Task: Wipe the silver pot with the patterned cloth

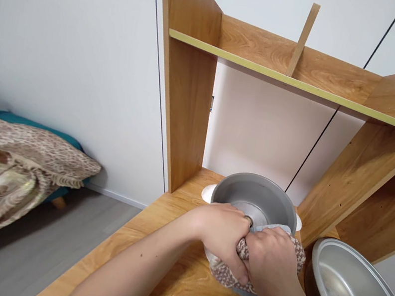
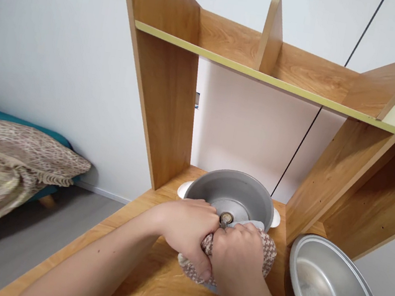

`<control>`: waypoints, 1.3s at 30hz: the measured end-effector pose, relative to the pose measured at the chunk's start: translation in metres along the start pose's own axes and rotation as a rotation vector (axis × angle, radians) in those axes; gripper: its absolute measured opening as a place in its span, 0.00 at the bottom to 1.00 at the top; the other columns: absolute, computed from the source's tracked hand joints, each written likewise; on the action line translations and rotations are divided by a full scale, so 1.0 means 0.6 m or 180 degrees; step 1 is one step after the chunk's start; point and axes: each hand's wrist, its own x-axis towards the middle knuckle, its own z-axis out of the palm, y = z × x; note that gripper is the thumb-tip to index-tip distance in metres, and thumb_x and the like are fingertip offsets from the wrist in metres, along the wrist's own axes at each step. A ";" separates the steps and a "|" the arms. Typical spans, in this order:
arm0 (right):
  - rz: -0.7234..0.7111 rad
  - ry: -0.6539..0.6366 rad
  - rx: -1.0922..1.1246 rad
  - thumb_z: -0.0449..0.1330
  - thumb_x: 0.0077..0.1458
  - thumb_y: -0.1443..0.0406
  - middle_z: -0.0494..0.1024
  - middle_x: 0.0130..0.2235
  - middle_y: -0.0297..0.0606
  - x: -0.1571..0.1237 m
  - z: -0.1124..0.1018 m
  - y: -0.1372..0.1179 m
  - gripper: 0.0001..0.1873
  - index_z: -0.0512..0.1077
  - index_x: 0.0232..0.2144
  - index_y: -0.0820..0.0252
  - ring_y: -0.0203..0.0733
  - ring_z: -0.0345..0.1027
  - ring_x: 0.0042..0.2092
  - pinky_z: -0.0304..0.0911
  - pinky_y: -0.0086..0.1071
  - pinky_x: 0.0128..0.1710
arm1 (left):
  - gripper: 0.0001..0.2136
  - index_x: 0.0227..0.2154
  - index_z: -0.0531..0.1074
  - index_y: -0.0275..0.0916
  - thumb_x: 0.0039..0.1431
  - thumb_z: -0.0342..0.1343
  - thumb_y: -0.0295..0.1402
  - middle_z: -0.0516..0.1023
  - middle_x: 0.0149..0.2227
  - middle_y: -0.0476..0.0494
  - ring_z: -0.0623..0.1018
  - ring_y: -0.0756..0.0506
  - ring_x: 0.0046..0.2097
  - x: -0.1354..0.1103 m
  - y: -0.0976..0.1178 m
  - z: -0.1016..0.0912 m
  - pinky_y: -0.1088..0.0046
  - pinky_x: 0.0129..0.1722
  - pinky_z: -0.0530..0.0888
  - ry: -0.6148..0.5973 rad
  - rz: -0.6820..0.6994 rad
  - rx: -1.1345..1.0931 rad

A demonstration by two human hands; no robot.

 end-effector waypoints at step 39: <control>-0.0080 -0.0456 -0.0134 0.68 0.52 0.49 0.83 0.32 0.43 0.004 -0.029 0.024 0.18 0.81 0.27 0.58 0.49 0.77 0.36 0.58 0.37 0.40 | 0.25 0.16 0.70 0.42 0.47 0.64 0.60 0.65 0.15 0.54 0.64 0.49 0.19 0.003 -0.010 0.004 0.71 0.22 0.59 -0.0043 0.0153 0.0067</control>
